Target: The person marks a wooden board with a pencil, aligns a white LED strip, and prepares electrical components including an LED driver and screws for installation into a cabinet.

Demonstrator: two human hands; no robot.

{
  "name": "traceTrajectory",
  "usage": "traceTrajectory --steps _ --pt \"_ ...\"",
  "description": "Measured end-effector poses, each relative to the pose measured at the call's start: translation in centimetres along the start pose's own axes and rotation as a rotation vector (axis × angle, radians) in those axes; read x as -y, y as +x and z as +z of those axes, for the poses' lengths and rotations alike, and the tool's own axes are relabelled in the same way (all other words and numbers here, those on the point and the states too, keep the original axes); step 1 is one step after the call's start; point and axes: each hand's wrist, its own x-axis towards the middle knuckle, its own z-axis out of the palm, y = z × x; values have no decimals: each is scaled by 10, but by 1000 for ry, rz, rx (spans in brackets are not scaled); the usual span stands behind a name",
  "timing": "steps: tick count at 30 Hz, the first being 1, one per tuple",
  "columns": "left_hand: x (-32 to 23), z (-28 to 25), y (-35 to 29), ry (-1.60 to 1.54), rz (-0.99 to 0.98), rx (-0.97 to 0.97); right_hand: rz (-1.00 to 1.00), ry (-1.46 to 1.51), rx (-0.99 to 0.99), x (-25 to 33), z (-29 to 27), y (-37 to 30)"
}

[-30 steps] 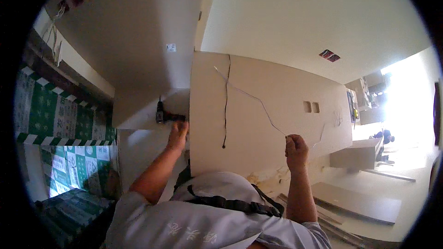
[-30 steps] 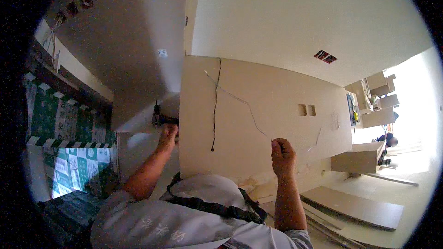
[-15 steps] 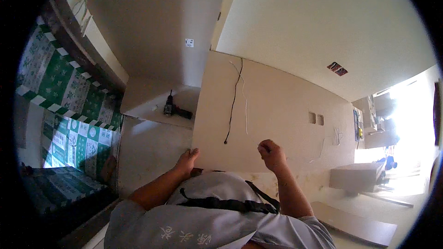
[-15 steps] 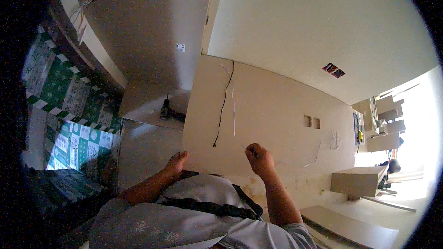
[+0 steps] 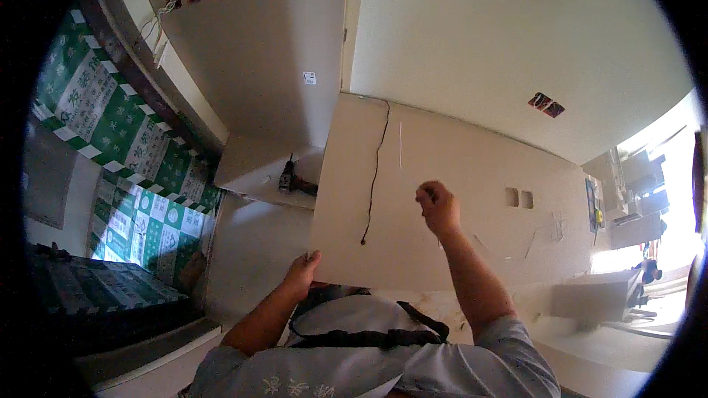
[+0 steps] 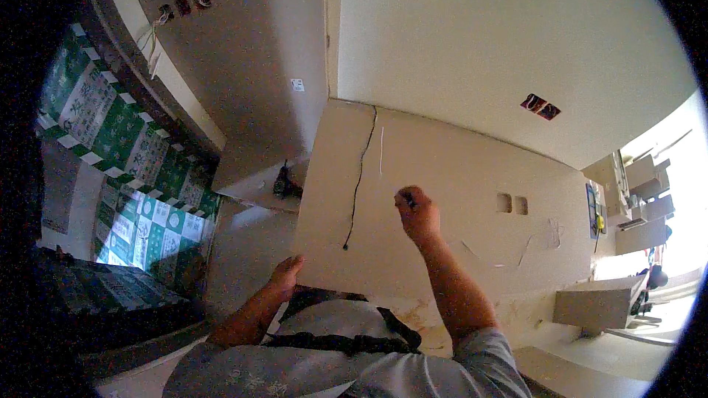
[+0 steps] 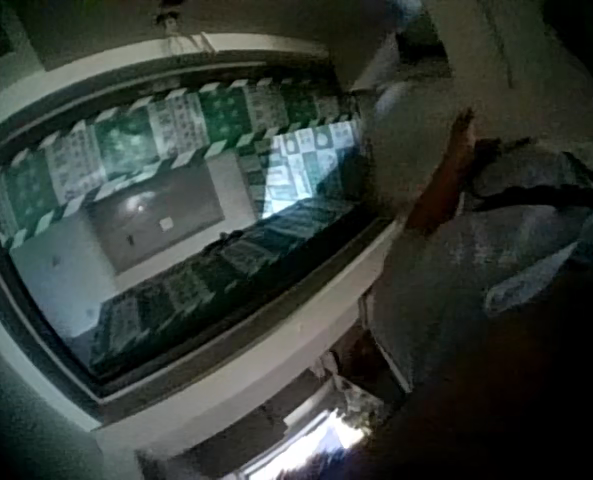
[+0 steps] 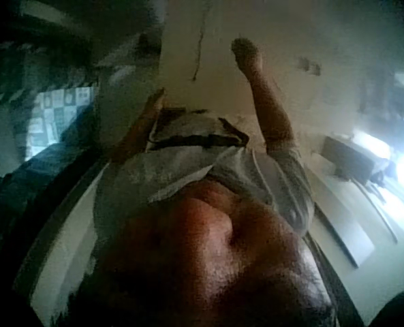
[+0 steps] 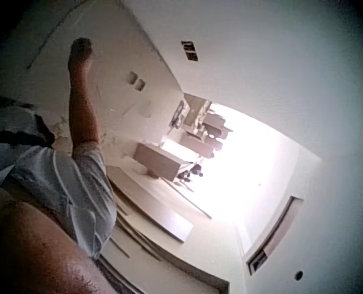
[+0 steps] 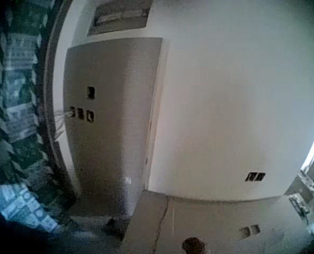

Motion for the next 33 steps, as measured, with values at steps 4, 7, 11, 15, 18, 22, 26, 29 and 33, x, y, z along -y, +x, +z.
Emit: traceTrajectory --steps 4,7,11,15,18,22,26,29,33 --pt "-7 3 -5 -14 3 17 -70 -84 -51 47 -13 30" --pt "0 -1 5 -33 54 74 -235 -286 -79 66 -20 56" --pt "7 -17 25 292 194 85 -375 -456 -85 105 -27 93" --pt "-18 -6 4 256 127 82 -412 -525 -72 145 -15 148" --pt "-10 -14 11 320 179 137 -414 -651 17 147 2 192" --pt "-9 -23 17 482 308 139 -278 -794 96 130 47 232" --pt "-12 -32 28 597 133 204 -69 -950 60 104 88 271" --pt "11 -43 38 601 142 203 -72 -830 5 113 94 289" --pt "21 -45 48 458 189 289 17 -957 -61 149 59 280"
